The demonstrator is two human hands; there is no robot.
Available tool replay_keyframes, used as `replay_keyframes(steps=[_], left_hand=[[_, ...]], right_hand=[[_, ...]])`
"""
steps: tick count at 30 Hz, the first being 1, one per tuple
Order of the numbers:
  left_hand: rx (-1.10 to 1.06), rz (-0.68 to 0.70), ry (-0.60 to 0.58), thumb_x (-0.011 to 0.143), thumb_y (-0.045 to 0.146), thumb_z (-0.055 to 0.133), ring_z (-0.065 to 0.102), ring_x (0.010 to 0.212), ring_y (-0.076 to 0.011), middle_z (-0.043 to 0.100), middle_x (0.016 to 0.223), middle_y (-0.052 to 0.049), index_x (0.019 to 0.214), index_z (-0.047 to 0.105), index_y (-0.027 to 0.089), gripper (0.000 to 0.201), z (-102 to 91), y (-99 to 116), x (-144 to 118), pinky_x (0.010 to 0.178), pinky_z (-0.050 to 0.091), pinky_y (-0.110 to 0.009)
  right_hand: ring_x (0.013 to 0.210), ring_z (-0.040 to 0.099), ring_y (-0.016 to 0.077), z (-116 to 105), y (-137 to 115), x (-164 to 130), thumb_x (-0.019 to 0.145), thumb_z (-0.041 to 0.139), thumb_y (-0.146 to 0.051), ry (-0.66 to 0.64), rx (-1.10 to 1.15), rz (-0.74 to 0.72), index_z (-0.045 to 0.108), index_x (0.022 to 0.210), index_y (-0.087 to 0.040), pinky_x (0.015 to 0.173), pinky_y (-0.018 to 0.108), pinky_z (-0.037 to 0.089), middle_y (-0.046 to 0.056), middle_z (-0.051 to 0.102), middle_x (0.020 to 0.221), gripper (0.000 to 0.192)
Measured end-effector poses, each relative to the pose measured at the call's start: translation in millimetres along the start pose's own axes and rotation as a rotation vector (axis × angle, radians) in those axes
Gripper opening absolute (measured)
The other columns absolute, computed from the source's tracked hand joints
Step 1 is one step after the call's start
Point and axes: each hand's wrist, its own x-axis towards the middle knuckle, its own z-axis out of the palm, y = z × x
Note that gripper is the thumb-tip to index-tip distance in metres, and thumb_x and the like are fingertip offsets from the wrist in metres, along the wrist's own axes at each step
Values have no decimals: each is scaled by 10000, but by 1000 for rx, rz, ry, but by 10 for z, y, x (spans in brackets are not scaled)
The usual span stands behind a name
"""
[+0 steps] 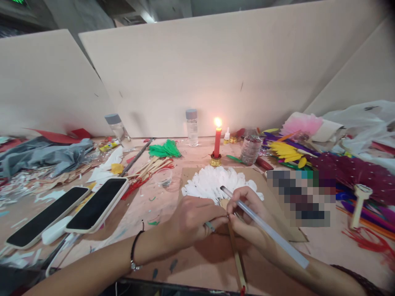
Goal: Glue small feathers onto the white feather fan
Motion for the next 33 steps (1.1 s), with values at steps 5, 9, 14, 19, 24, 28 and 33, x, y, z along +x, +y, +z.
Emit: replay_keyframes(steps=[5, 9, 14, 19, 24, 28, 33], left_hand=[[-19, -15, 8, 1081, 233, 623, 528, 546, -78, 639, 636, 32, 904, 725, 157, 217, 3, -9, 6, 527, 375, -215], [-18, -16, -8, 1074, 200, 605, 564, 563, -85, 666, 652, 17, 900, 717, 156, 211, 6, -9, 9, 547, 396, -219], [-2, -17, -1, 1055, 163, 608, 548, 561, -83, 646, 654, 27, 907, 707, 163, 179, 8, -26, 6, 546, 393, -215], [49, 24, -80, 1071, 140, 566, 492, 564, -95, 586, 653, 35, 900, 682, 157, 207, -88, -9, 29, 538, 362, -239], [106, 40, -167, 1064, 77, 461, 498, 573, -111, 571, 660, 31, 911, 682, 166, 283, -187, 27, 72, 537, 382, -246], [12, 11, -117, 1076, 128, 510, 453, 529, -87, 521, 605, 48, 810, 675, 167, 315, -105, -18, 59, 507, 322, -238], [-70, -5, -45, 1089, 202, 563, 434, 517, -83, 519, 571, 46, 797, 715, 165, 331, 36, -83, 10, 515, 290, -248]], right_hand=[[775, 561, 178, -5, -30, -1, 840, 688, -139, -9, -24, -13, 520, 978, -278, 682, 279, 471, -18, 583, 891, 258], [795, 588, 179, 3, -100, 0, 869, 705, -198, 15, -49, -15, 555, 962, -277, 689, 276, 490, -14, 607, 902, 193], [819, 643, 201, -35, -113, 0, 940, 692, -292, 3, -75, -23, 559, 986, -282, 708, 306, 517, 7, 642, 921, 141], [839, 658, 208, -74, -52, 7, 939, 715, -313, 13, -109, 14, 534, 996, -282, 731, 312, 504, 11, 684, 932, 192], [746, 631, 185, -77, 8, 28, 911, 746, -295, 4, -65, 60, 534, 981, -273, 646, 277, 453, -3, 704, 854, 224], [748, 627, 186, -57, -8, 47, 883, 769, -293, 23, -39, 56, 543, 958, -267, 653, 279, 458, -1, 689, 835, 240], [636, 552, 156, -20, -25, 59, 814, 764, -255, 17, -8, 86, 536, 913, -264, 571, 264, 400, -24, 639, 784, 249]])
